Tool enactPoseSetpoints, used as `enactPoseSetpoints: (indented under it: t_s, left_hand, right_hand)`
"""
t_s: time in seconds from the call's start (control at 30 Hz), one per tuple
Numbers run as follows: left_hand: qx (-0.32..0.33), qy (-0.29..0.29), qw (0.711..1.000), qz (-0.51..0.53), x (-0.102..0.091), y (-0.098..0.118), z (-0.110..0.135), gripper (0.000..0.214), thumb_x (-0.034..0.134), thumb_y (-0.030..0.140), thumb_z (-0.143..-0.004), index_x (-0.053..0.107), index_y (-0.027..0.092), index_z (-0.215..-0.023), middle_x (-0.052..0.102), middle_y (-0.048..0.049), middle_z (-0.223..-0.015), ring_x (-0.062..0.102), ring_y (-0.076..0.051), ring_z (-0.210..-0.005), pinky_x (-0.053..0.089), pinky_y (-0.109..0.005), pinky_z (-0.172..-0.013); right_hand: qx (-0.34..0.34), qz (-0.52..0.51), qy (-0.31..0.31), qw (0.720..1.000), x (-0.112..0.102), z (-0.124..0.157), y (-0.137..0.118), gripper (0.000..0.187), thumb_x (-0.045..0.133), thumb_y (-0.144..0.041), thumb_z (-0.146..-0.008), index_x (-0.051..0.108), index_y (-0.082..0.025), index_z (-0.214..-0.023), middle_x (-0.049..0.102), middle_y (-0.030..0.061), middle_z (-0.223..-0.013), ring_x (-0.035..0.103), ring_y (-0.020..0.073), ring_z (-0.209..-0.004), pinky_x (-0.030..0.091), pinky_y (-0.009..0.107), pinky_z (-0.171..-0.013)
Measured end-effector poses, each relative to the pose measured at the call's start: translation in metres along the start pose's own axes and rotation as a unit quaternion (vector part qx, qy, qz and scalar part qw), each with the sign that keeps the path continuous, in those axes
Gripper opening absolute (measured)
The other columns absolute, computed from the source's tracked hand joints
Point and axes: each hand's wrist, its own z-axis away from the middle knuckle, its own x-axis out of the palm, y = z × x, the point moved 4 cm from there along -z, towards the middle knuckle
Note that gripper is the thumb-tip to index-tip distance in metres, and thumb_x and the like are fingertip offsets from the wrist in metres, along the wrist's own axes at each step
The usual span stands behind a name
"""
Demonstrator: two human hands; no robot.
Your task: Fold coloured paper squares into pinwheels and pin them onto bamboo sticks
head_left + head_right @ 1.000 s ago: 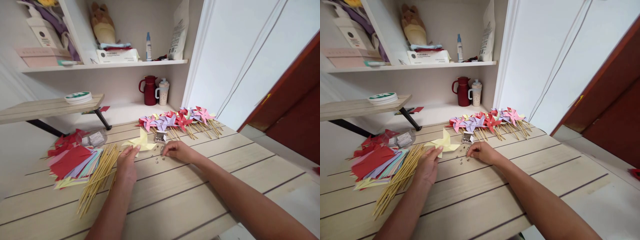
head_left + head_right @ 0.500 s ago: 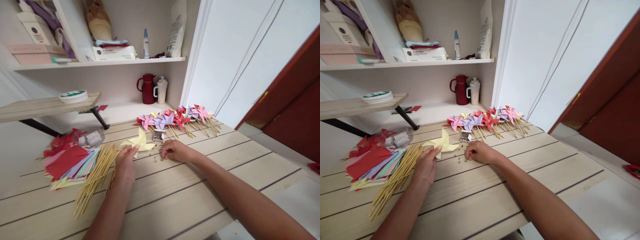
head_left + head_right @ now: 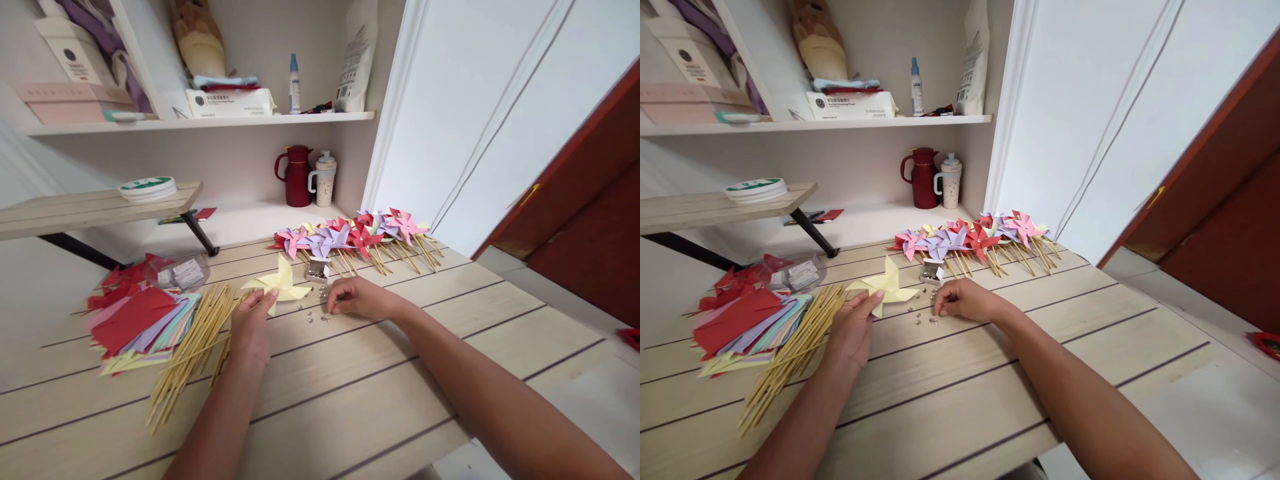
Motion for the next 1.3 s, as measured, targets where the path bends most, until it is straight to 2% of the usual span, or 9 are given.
enactPoseSetpoints:
  t_s: [0.13, 0.3, 0.4, 0.53, 0.77, 0.93, 1.1, 1.3]
  left_hand:
    - [0.000, -0.011, 1.000, 0.006, 0.002, 0.002, 0.002, 0.033, 0.090, 0.029, -0.046, 0.074, 0.015, -0.071, 0.071, -0.0011, -0.075, 0.059, -0.014, -0.077, 0.041, -0.026, -0.076]
    - [0.006, -0.026, 1.000, 0.002, 0.002, 0.002, 0.001, 0.031, 0.090, 0.030, -0.049, 0.075, 0.015, -0.072, 0.072, -0.0020, -0.076, 0.059, -0.014, -0.077, 0.041, -0.027, -0.077]
    - [0.004, -0.037, 0.999, 0.001, 0.002, 0.001, 0.001, 0.030, 0.090, 0.030, -0.050, 0.074, 0.015, -0.072, 0.071, -0.0019, -0.075, 0.060, -0.015, -0.077, 0.041, -0.027, -0.077]
    - [0.003, -0.050, 0.999, -0.007, 0.001, 0.001, 0.000, 0.029, 0.090, 0.030, -0.051, 0.074, 0.016, -0.072, 0.071, -0.0018, -0.076, 0.061, -0.016, -0.079, 0.042, -0.028, -0.078]
    - [0.000, -0.073, 0.996, -0.047, 0.001, -0.002, -0.003, 0.033, 0.089, 0.036, -0.054, 0.075, 0.016, -0.076, 0.072, -0.0029, -0.080, 0.061, -0.016, -0.079, 0.041, -0.029, -0.080]
    - [0.002, -0.075, 0.996, -0.052, 0.000, -0.002, -0.003, 0.035, 0.090, 0.038, -0.053, 0.076, 0.016, -0.078, 0.072, -0.0036, -0.082, 0.061, -0.018, -0.080, 0.041, -0.030, -0.081]
    - [-0.001, -0.089, 0.995, -0.054, 0.001, -0.001, -0.001, 0.034, 0.089, 0.037, -0.055, 0.076, 0.016, -0.078, 0.072, -0.0045, -0.083, 0.060, -0.018, -0.082, 0.041, -0.030, -0.083]
    - [0.001, -0.092, 0.994, -0.059, 0.002, 0.000, -0.001, 0.036, 0.089, 0.038, -0.054, 0.076, 0.015, -0.078, 0.072, -0.0052, -0.084, 0.061, -0.019, -0.082, 0.042, -0.030, -0.083]
  right_hand:
    - [-0.031, 0.010, -0.008, 0.999, 0.007, -0.002, -0.003, 0.015, 0.064, -0.026, -0.088, 0.077, -0.020, -0.084, 0.068, 0.0032, -0.085, 0.061, 0.0161, -0.080, 0.048, 0.029, -0.079]
    - [-0.064, 0.033, -0.043, 0.996, 0.012, -0.001, -0.013, 0.017, 0.062, -0.018, -0.088, 0.078, -0.021, -0.088, 0.066, 0.0052, -0.096, 0.060, 0.0172, -0.092, 0.048, 0.030, -0.088]
    - [-0.042, 0.042, -0.054, 0.997, 0.012, 0.000, -0.013, 0.021, 0.062, -0.012, -0.085, 0.078, -0.021, -0.093, 0.063, 0.0059, -0.103, 0.060, 0.0169, -0.094, 0.048, 0.030, -0.089]
    - [-0.023, 0.063, -0.054, 0.996, 0.010, 0.001, -0.010, 0.025, 0.061, -0.008, -0.082, 0.077, -0.021, -0.096, 0.061, 0.0058, -0.105, 0.059, 0.0155, -0.089, 0.049, 0.028, -0.082]
    - [-0.027, 0.074, -0.051, 0.996, 0.009, 0.001, -0.008, 0.023, 0.060, -0.008, -0.083, 0.077, -0.022, -0.092, 0.061, 0.0047, -0.098, 0.059, 0.0168, -0.090, 0.049, 0.029, -0.084]
    - [-0.047, 0.065, -0.054, 0.995, 0.010, 0.002, -0.012, 0.030, 0.055, -0.009, -0.088, 0.077, -0.024, -0.100, 0.062, 0.0047, -0.101, 0.060, 0.0162, -0.092, 0.048, 0.030, -0.089]
    - [-0.032, 0.048, -0.076, 0.995, 0.011, 0.002, -0.014, 0.020, 0.063, -0.010, -0.084, 0.078, -0.022, -0.090, 0.060, 0.0056, -0.105, 0.059, 0.0161, -0.094, 0.048, 0.029, -0.089]
    - [-0.009, 0.037, -0.076, 0.996, 0.011, 0.002, -0.013, 0.015, 0.067, -0.010, -0.080, 0.077, -0.021, -0.084, 0.060, 0.0042, -0.100, 0.058, 0.0151, -0.089, 0.048, 0.028, -0.084]
